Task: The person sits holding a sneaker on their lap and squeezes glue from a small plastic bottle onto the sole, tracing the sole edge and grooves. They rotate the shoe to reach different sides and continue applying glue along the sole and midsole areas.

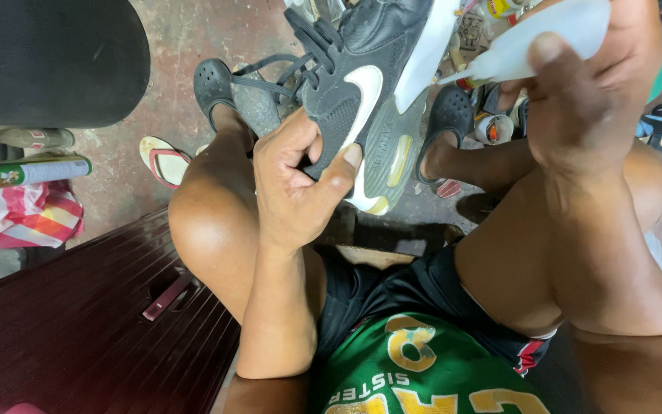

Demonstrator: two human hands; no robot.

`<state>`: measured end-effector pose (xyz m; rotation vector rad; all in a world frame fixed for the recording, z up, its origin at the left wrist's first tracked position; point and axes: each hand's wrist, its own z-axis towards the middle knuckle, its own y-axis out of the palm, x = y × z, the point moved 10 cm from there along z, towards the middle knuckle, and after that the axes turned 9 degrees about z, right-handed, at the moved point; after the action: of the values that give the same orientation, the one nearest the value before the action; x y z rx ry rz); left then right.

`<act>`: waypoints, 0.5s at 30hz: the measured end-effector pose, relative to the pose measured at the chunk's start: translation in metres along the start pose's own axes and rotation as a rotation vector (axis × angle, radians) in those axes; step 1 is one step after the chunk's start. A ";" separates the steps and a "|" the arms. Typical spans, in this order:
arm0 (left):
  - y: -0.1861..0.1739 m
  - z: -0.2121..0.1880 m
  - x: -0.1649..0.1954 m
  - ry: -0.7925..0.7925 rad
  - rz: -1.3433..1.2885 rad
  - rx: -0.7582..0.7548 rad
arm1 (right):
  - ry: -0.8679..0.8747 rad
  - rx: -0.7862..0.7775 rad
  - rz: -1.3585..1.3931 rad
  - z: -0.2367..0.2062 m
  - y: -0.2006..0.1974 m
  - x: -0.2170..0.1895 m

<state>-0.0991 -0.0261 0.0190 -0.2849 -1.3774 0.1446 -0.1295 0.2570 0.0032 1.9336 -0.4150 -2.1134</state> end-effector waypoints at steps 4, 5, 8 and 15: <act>0.007 -0.005 -0.021 -0.142 -0.251 -0.013 | 0.071 -0.006 0.258 0.004 0.003 0.005; 0.010 -0.005 -0.023 -0.153 -0.371 -0.006 | 0.102 -0.018 0.289 0.007 0.008 0.011; 0.016 -0.003 -0.024 -0.132 -0.533 0.022 | 0.166 -0.050 0.363 0.011 0.026 0.022; 0.019 0.000 0.000 0.048 -0.222 0.001 | 0.200 -0.068 0.441 0.009 0.065 0.040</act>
<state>-0.0982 -0.0073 0.0139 -0.1322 -1.3512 -0.0457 -0.1422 0.1824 -0.0090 1.7922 -0.6485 -1.6213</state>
